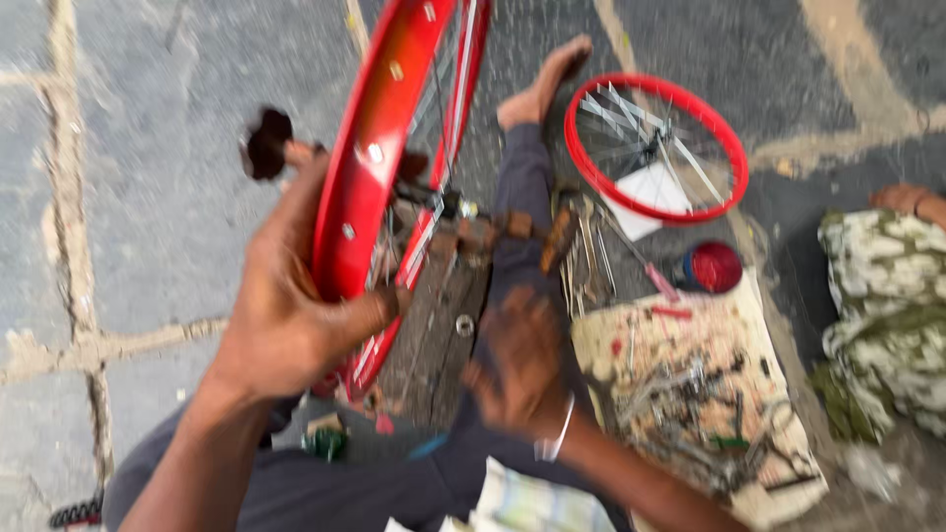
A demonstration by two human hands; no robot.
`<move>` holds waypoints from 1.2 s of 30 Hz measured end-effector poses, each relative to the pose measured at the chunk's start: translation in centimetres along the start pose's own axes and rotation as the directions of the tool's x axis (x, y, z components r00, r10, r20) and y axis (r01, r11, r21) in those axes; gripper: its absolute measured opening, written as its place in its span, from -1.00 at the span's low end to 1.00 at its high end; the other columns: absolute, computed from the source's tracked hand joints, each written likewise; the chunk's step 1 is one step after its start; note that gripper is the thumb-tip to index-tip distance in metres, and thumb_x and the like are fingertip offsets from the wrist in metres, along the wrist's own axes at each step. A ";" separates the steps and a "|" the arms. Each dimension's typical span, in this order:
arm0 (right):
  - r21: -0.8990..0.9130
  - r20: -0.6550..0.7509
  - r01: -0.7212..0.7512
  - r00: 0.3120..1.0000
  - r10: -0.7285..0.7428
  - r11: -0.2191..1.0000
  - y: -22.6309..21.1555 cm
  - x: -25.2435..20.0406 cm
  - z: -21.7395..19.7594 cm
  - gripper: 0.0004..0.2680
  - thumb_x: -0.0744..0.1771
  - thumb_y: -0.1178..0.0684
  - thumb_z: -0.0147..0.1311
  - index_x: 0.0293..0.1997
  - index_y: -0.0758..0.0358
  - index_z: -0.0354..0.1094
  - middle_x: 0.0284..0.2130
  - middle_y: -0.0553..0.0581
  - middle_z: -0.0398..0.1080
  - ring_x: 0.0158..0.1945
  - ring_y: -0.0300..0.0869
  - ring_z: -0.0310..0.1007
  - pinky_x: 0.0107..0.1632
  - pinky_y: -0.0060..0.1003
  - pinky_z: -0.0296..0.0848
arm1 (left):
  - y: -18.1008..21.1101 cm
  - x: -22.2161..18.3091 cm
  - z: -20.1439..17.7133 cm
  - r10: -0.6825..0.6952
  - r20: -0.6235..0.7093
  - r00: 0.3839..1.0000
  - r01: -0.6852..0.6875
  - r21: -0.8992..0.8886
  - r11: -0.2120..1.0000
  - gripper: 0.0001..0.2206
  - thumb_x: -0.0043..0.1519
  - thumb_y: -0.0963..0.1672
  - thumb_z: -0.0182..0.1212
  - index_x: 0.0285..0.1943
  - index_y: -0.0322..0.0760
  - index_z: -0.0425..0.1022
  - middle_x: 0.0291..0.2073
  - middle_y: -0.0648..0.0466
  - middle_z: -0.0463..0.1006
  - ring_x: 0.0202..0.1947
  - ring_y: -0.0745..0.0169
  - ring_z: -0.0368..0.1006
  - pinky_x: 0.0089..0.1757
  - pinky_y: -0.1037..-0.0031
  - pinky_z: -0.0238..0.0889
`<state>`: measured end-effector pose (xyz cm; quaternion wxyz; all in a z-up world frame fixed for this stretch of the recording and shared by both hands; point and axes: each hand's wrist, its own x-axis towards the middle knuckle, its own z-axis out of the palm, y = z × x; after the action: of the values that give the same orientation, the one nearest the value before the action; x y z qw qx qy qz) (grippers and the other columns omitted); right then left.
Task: The person is assembling a bicycle wheel by inserting spokes into the rim and tightening them while sitting on the floor using their hands and pliers.
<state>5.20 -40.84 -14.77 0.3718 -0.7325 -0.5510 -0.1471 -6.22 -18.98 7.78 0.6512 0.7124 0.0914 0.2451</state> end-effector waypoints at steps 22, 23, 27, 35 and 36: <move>-0.339 -0.296 -0.233 0.946 0.132 0.912 6.2 11.7 -5.4 -0.47 0.57 -0.20 -0.18 0.62 0.30 -0.43 0.53 0.45 -0.45 0.59 0.27 -0.42 0.58 0.14 -0.26 | -3.1 -4.1 0.5 0.134 -0.020 0.991 -0.134 -0.016 0.991 -0.23 0.07 -0.33 0.30 0.55 -0.47 0.10 0.36 -0.13 0.38 0.36 0.17 0.36 0.31 0.34 0.28; -0.368 -0.252 -0.234 0.957 0.146 0.900 6.5 11.7 -4.3 -0.44 0.55 -0.22 -0.21 0.62 0.34 -0.46 0.52 0.51 -0.45 0.59 0.32 -0.40 0.58 0.20 -0.24 | -3.2 -4.2 0.5 0.126 -0.024 0.992 -0.127 -0.023 0.992 -0.23 0.07 -0.33 0.30 0.55 -0.47 0.11 0.35 -0.13 0.39 0.35 0.18 0.36 0.29 0.35 0.28; -0.260 0.119 -0.158 0.974 0.194 0.953 2.4 1.0 1.5 -0.43 0.47 -0.18 -0.20 0.50 0.59 -0.26 0.44 0.70 -0.21 0.51 0.48 -0.16 0.49 0.30 -0.08 | -3.1 -4.1 0.7 0.034 -0.048 0.998 -0.036 -0.051 0.998 -0.24 0.01 -0.29 0.29 0.48 -0.46 0.12 0.30 -0.13 0.39 0.09 0.23 0.44 0.00 0.42 0.40; 0.143 0.262 -0.182 0.955 0.140 0.973 -2.8 -4.1 0.6 -0.48 0.37 -0.16 0.11 0.35 0.49 0.11 0.39 0.59 0.04 0.48 0.39 0.02 0.46 0.22 0.04 | -3.4 -6.4 2.4 0.249 -0.124 0.961 -0.207 0.279 0.938 -0.33 0.03 -0.31 0.22 0.43 -0.50 0.23 0.23 -0.13 0.45 0.12 0.22 0.46 0.14 0.49 0.31; 0.189 0.203 -0.132 0.975 0.093 0.973 -3.2 -2.8 -0.1 -0.45 0.35 -0.17 0.16 0.36 0.50 0.09 0.37 0.61 0.04 0.48 0.40 0.01 0.45 0.24 0.03 | -3.3 -6.4 2.5 0.275 -0.143 0.951 -0.209 0.361 0.909 -0.33 -0.01 -0.31 0.22 0.40 -0.48 0.27 0.18 -0.11 0.48 0.03 0.26 0.50 0.07 0.53 0.35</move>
<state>1.31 -42.55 -15.23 0.3968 -0.7320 -0.5539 0.0023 -9.93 -23.66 3.00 0.4702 0.7935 0.1051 0.3718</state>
